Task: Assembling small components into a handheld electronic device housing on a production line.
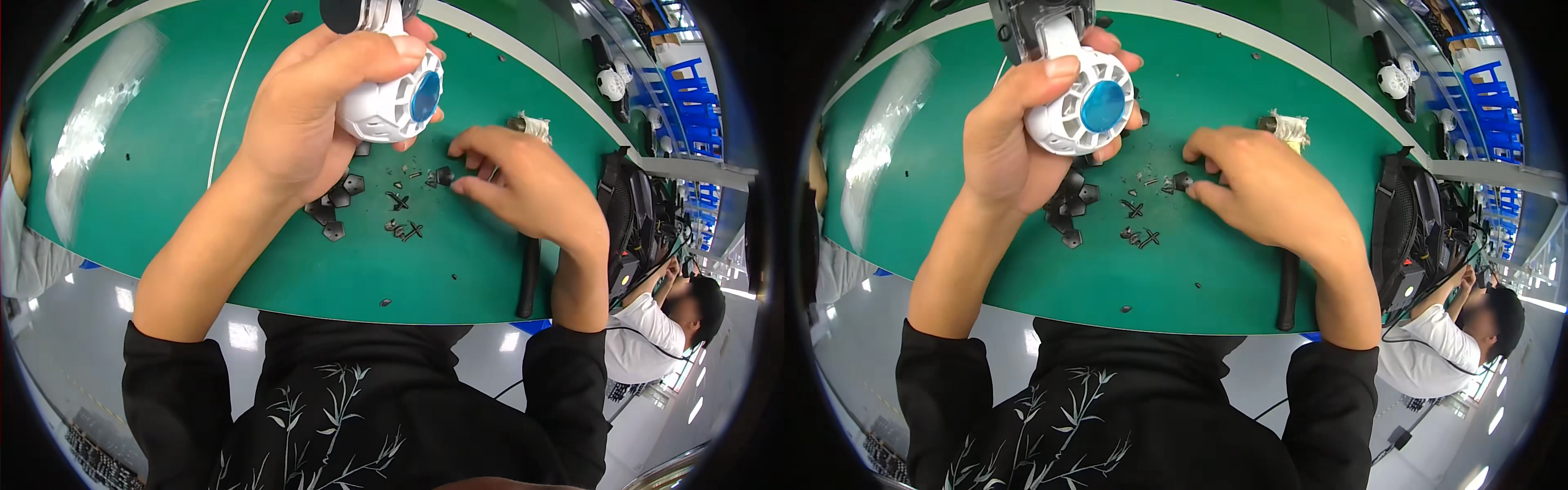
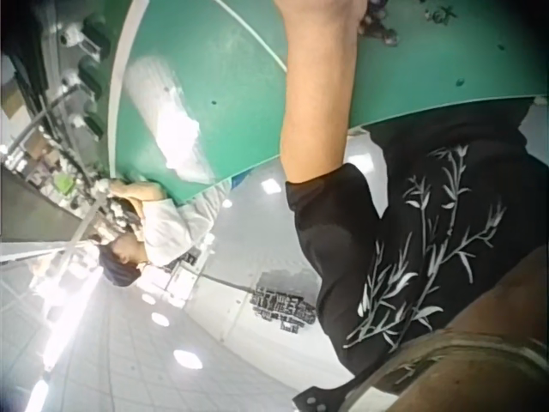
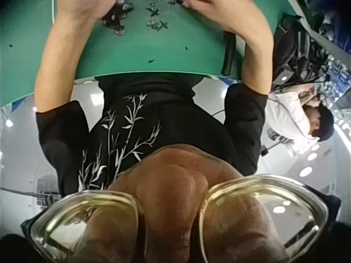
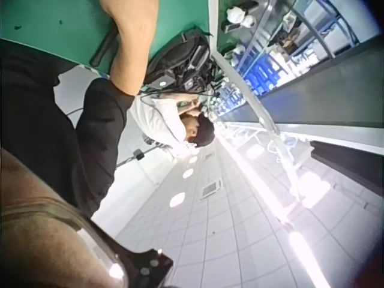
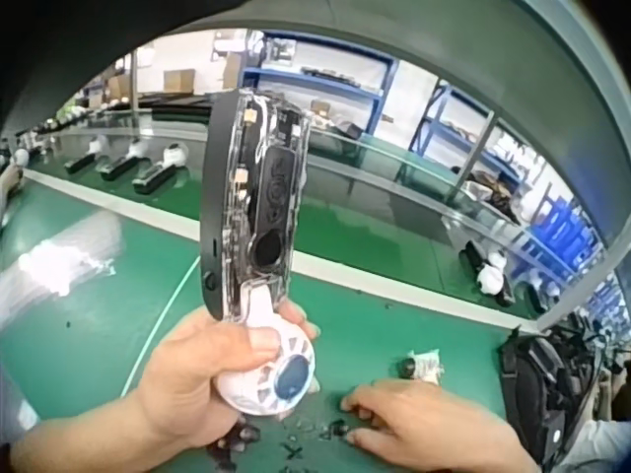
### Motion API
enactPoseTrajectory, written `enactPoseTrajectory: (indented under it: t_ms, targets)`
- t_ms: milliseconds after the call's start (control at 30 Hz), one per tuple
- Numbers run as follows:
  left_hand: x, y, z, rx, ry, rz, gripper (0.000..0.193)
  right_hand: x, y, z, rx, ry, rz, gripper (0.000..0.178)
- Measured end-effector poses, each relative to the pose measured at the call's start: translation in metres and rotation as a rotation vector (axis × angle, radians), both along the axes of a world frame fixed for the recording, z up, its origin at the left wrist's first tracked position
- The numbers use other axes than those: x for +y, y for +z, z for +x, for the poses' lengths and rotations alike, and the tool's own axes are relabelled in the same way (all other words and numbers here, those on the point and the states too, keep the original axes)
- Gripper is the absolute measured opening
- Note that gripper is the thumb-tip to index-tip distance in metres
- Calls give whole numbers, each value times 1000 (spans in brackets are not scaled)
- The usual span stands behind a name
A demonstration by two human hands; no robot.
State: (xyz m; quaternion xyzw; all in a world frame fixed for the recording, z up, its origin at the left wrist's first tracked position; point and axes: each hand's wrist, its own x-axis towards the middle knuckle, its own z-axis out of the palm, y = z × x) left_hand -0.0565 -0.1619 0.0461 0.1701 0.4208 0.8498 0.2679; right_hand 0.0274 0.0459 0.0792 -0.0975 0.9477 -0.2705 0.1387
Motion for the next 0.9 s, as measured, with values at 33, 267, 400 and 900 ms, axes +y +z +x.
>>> enactPoseTrajectory:
  t_ms: [33,267,400,900]
  targets:
    - [1,0,-1,7,6,-12,45,1,-6,2,-5,20,45,21]
    - [8,-4,3,-67,63,-38,40,-1,-14,2,-17,102,48,19]
    - [11,-5,4,-48,53,34,41,1,-13,2,-77,150,38,16]
    - [9,-2,10,16,25,-186,43,-1,13,5,13,-118,-865,19]
